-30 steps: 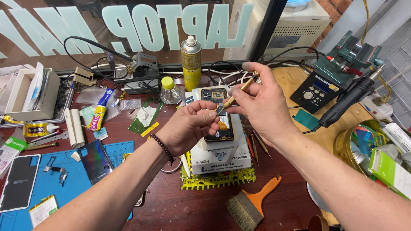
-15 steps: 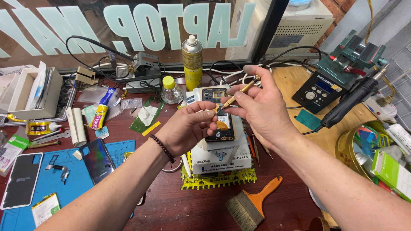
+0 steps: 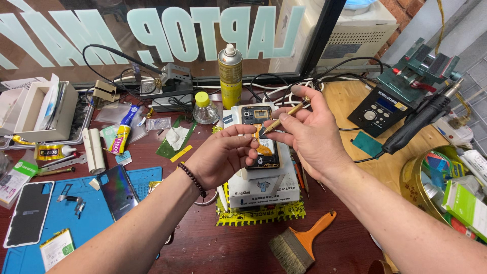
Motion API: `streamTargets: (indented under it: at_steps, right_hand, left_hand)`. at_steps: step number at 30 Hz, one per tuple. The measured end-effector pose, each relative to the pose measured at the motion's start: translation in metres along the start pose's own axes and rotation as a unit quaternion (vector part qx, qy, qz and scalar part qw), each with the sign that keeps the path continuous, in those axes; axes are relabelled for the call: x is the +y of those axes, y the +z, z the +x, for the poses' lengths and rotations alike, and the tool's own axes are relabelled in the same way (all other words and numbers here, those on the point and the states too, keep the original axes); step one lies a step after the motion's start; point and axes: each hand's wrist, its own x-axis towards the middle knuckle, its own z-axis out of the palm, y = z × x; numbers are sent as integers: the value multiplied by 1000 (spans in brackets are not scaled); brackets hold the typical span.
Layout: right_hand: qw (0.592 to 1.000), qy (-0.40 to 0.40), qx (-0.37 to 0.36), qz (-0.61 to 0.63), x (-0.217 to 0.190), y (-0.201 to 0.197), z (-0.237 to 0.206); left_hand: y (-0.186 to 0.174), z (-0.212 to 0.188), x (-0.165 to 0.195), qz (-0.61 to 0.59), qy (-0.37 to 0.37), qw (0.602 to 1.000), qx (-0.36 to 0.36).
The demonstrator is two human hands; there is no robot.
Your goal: The person uses a precision screwdriver to manipulate small components inside a disassembled smartphone. They repeatedly pick up tiny parts from the workbench and place them into the phone chassis, then apply adhesive from a tube to secure internal components.
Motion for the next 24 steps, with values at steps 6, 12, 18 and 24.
streamTargets:
  at_steps: [6, 12, 18, 24]
  right_hand:
    - [1000, -1, 0, 1, 2, -2, 0]
    - [1000, -12, -1, -1, 3, -9, -2]
    - [996, -22, 23, -88, 9, -24, -9]
    - [972, -45, 3, -232, 21, -34, -20]
  left_hand:
    - [4, -2, 1, -1, -5, 1000, 0]
    - [2, -2, -2, 9, -24, 999, 43]
    - [-20, 2, -7, 62, 7, 987, 149]
    - [-31, 0, -16, 182, -47, 947, 261]
